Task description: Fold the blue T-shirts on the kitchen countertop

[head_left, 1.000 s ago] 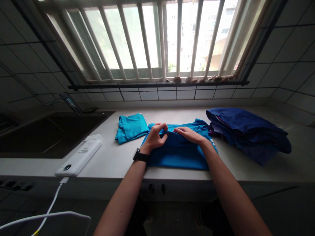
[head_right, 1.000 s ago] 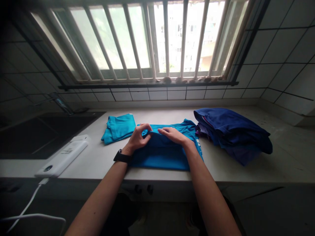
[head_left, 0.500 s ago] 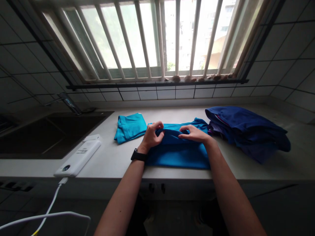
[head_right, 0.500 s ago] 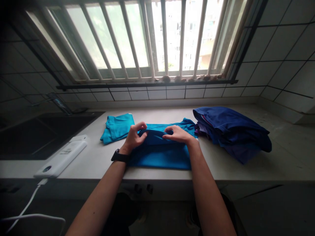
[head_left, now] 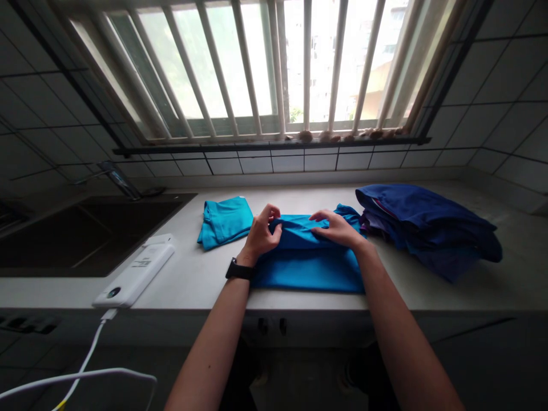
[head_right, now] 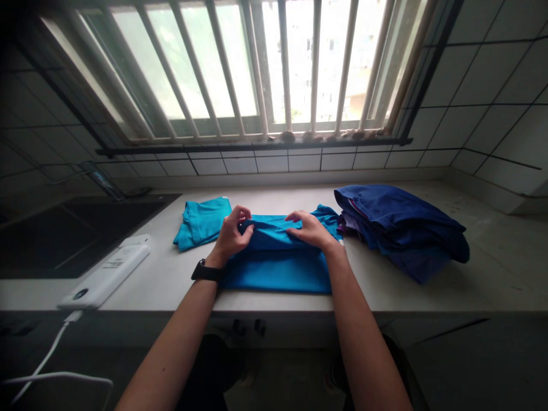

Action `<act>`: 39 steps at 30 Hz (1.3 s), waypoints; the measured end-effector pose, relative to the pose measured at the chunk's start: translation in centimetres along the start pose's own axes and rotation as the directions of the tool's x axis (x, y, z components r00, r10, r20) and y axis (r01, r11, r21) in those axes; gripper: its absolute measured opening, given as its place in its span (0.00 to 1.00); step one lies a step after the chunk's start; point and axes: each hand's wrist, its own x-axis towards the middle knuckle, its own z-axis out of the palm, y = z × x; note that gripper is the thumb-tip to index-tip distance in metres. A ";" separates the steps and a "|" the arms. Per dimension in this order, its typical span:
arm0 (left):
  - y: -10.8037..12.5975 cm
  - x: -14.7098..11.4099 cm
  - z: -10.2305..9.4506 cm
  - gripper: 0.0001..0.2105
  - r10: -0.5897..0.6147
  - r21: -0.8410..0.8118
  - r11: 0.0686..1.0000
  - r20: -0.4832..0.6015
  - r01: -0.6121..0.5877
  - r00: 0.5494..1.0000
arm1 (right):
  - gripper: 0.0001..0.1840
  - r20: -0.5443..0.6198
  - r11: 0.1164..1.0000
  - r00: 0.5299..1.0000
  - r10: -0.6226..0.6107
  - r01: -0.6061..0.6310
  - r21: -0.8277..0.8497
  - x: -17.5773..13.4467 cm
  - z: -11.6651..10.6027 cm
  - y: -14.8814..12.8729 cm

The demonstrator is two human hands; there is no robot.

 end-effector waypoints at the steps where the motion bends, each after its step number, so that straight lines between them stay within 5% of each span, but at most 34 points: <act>1: 0.0 0.1 0.1 0.08 -0.010 -0.001 1.000 -0.034 0.010 0.999 | 0.11 -0.073 0.996 0.997 0.034 -0.040 -0.083 0.1 0.0 0.2; 5: 0.3 0.3 0.1 0.08 -0.043 0.054 0.997 -0.127 0.050 0.991 | 0.07 -0.200 0.938 0.960 0.196 -0.243 -0.249 0.3 -0.4 0.7; 11: 0.4 0.3 0.0 0.04 -0.013 0.081 0.996 -0.129 0.023 0.992 | 0.11 -0.271 0.938 0.901 0.337 -0.346 0.017 0.9 0.1 0.1; 16: 0.2 0.3 0.2 0.04 0.022 0.061 0.998 -0.130 -0.014 0.991 | 0.15 -0.129 0.944 0.958 0.255 -0.275 -0.180 0.2 -0.1 0.4; 18: 0.2 0.3 0.2 0.04 0.030 0.059 0.998 -0.124 -0.023 0.992 | 0.10 -0.096 0.943 0.974 0.205 -0.223 -0.247 0.2 -0.1 0.6; 20: 0.2 0.3 0.3 0.04 0.040 0.059 0.998 -0.121 -0.033 0.992 | 0.07 -0.145 0.935 0.973 0.182 -0.217 -0.281 0.5 0.0 0.7; 24: 0.2 0.3 0.3 0.04 0.062 0.054 0.997 -0.131 -0.056 0.989 | 0.20 -0.308 0.946 0.930 0.202 -0.267 -0.185 1.5 0.8 0.6; 28: 0.1 0.3 0.4 0.04 0.049 0.057 0.997 -0.132 -0.042 0.990 | 0.17 -0.412 0.930 0.870 0.271 -0.347 -0.119 1.7 1.3 0.8; 30: 0.1 0.3 0.5 0.04 0.033 0.074 0.997 -0.122 -0.024 0.992 | 0.24 -0.435 0.932 0.858 0.274 -0.349 -0.102 1.6 1.3 0.9; 34: -0.2 0.5 0.6 0.03 0.001 0.135 0.991 -0.135 0.017 0.991 | 0.22 -0.383 0.963 0.911 0.151 -0.223 -0.152 1.2 1.0 0.5; 39: -0.9 0.6 0.5 0.07 -0.005 0.194 0.980 -0.155 0.035 0.988 | 0.14 -0.122 0.924 0.992 0.023 -0.068 -0.376 0.4 1.0 -0.1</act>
